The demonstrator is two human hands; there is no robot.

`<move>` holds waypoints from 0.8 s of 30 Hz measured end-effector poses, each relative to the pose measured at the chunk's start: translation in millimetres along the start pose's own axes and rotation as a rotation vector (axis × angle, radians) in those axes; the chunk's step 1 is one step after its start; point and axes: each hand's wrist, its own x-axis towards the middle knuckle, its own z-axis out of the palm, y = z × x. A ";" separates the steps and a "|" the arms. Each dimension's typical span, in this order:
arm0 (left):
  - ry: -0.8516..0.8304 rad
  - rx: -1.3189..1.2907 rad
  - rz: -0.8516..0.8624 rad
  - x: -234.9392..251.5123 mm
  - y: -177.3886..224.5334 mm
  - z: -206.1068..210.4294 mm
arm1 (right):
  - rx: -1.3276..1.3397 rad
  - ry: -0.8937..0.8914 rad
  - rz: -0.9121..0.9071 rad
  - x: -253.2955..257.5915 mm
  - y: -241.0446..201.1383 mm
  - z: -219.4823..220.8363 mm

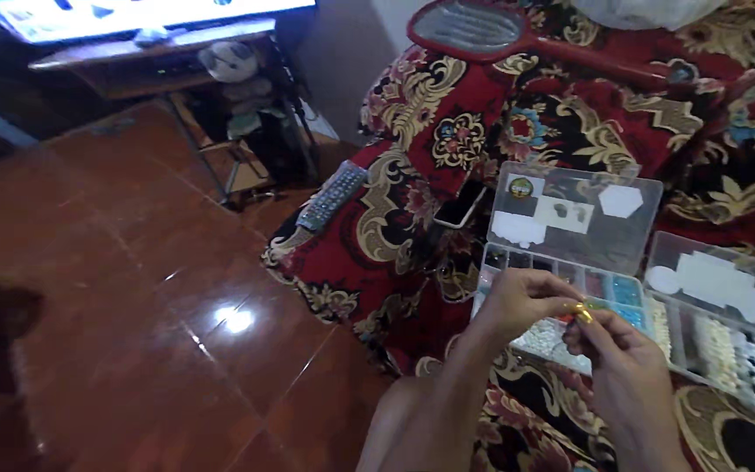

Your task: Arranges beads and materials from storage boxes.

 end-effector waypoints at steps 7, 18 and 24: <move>0.003 -0.094 -0.024 -0.2 0.1 2.5 | 0.027 -0.011 -0.017 -0.2 0.1 -2.0; 0.044 -0.062 -0.013 2.0 -2.4 3.5 | -0.019 -0.006 -0.006 -1.3 -1.6 1.0; 0.049 -0.042 -0.001 2.2 -3.2 1.0 | -0.056 -0.048 -0.050 -0.9 0.1 -0.8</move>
